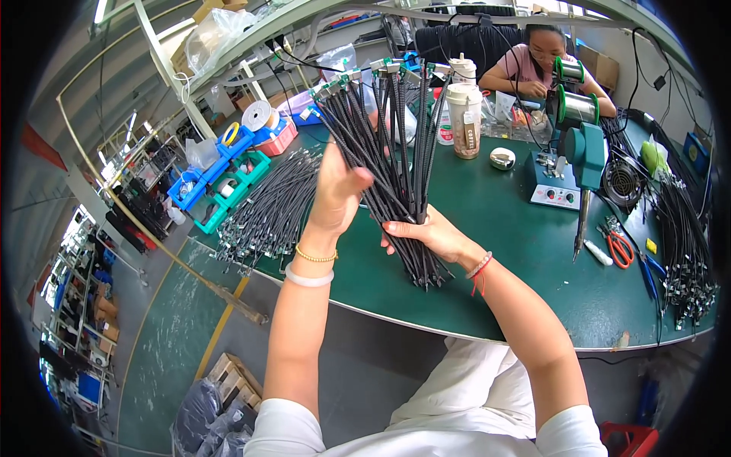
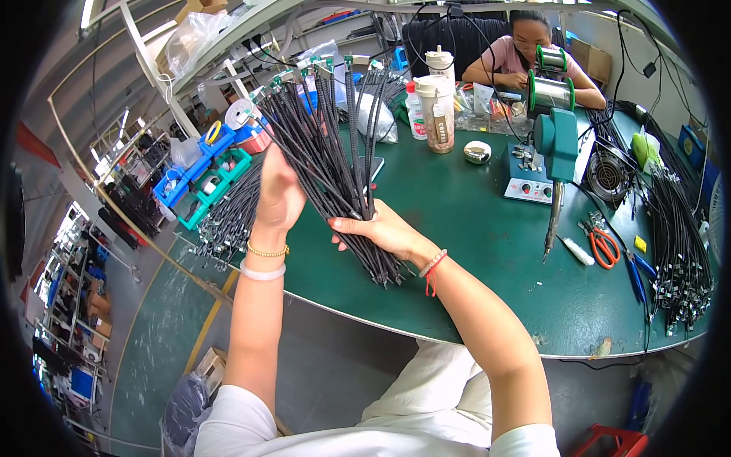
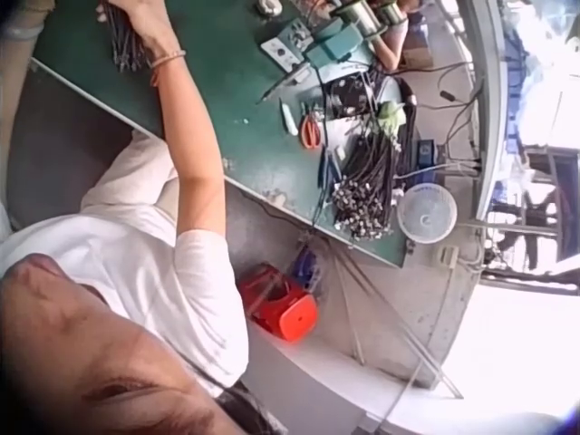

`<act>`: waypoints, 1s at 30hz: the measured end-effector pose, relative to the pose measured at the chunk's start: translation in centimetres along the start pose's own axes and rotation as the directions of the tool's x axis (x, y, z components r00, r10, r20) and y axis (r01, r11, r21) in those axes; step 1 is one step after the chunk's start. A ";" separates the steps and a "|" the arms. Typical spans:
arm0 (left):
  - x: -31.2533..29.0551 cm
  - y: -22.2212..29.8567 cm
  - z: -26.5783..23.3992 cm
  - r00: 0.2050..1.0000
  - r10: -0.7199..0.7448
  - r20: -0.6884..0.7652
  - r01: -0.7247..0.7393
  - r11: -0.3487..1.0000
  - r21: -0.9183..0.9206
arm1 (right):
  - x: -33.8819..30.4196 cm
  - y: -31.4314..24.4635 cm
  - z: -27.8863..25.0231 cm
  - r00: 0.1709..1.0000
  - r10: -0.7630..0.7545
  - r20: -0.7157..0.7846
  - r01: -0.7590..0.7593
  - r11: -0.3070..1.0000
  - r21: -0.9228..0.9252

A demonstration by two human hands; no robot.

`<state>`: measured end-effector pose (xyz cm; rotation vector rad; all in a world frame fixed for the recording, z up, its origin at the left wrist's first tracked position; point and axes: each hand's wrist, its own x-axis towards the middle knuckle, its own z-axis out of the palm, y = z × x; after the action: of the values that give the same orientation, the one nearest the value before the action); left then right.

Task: Soldering wires to small green circuit boards using a stationary soldering iron and handheld solder.

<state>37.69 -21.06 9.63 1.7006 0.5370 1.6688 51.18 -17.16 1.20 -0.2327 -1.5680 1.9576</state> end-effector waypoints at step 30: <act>-3.0 -33.5 25.8 0.665 -0.333 0.669 -0.489 0.483 0.726 | -41.7 0.4 -22.0 0.883 -0.405 -0.237 -0.211 0.109 -0.971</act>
<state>68.37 -5.12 -14.83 2.9954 0.9826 0.4293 95.10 -22.35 -15.06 -1.0288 -2.1936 0.2298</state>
